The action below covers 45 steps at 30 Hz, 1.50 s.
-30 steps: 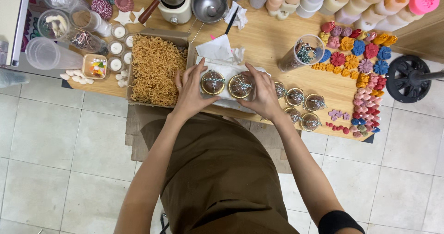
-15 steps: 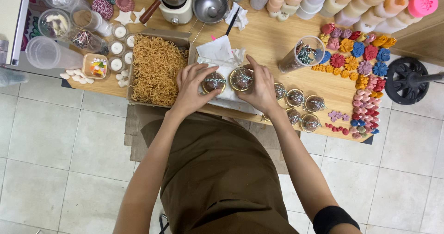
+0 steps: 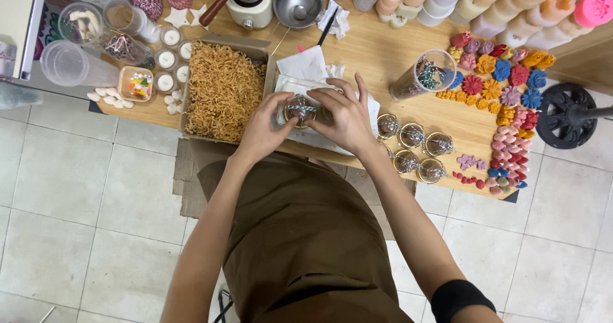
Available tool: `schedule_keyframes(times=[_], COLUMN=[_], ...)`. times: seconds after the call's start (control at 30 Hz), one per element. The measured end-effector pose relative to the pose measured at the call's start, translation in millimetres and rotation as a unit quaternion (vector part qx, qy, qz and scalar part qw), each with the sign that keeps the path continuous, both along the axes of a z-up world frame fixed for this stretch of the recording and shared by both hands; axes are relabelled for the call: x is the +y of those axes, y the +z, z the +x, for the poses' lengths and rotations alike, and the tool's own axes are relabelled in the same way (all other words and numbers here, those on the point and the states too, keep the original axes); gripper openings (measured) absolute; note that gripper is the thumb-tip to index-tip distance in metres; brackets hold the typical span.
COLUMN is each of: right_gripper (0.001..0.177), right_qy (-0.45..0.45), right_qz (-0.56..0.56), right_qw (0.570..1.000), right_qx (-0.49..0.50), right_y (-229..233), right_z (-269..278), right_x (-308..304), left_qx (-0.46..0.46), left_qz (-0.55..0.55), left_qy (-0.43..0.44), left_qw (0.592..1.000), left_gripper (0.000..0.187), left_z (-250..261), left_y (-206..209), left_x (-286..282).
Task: The person decorates several small spherical candles with glitter and stars by hand, and then arranges them onto small square cards on a table.
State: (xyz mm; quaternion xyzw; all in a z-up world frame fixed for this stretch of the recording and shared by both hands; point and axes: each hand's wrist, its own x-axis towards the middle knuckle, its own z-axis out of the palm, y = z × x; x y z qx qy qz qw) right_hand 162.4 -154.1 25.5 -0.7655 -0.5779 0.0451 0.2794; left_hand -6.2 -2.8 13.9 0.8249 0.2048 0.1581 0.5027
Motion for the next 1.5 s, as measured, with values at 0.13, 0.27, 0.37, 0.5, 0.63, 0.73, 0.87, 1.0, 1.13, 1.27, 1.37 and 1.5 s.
schedule_keyframes(times=[0.13,0.27,0.37,0.5,0.63,0.73,0.87,1.0,1.13,1.27,1.37,1.5], right_gripper=[0.061,0.06,0.061,0.062,0.064,0.052,0.028,0.018,0.016,0.016,0.016,0.016], right_qy=[0.023,0.021,0.017,0.022,0.018,0.01,0.007,0.006,-0.004,-0.009,-0.006,-0.006], right_qz=[-0.049,-0.064,-0.061,-0.061,-0.041,-0.028,-0.015,-0.008,-0.003,0.002,0.009,0.01], right_qw=[0.999,0.998,0.998,0.998,0.998,0.997,0.999,0.999,0.999,0.999,0.999,0.999], right_qx=[0.003,0.009,0.005,0.004,0.05,0.069,0.042,0.052,0.046,0.048,0.043,0.046], right_y=[8,8,5,5,10,12,9,8,7,5,4,3], right_z=[1,1,-1,-4,1,7,9,2,-3,-4,-5,-5], right_x=[14,17,18,20,15,8,9,14,15,17,18,17], left_qx=[-0.037,-0.041,-0.026,-0.036,-0.01,0.005,-0.013,0.005,-0.002,-0.02,0.002,-0.009], left_qz=[0.002,0.001,-0.004,0.009,0.002,0.024,0.116,0.144,0.128,0.087,0.019,0.049], left_qy=[-0.008,-0.006,0.001,-0.005,-0.01,-0.012,0.016,0.031,0.022,0.017,0.006,0.006], left_qw=[0.999,0.999,1.0,0.999,1.0,1.0,0.993,0.989,0.992,0.996,1.0,0.999], left_gripper=[0.043,0.041,0.041,0.041,0.056,0.079,0.094,0.085,0.083,0.083,0.082,0.082], left_z=[-6,-3,-3,-4,-2,-5,-5,-4,-4,-5,-6,-8], left_y=[-5,-6,-6,-9,-12,-11,-18,-31,-38,-37,-34,-35], left_x=[4,3,3,4,4,-2,-15,-19,-16,-14,-13,-14])
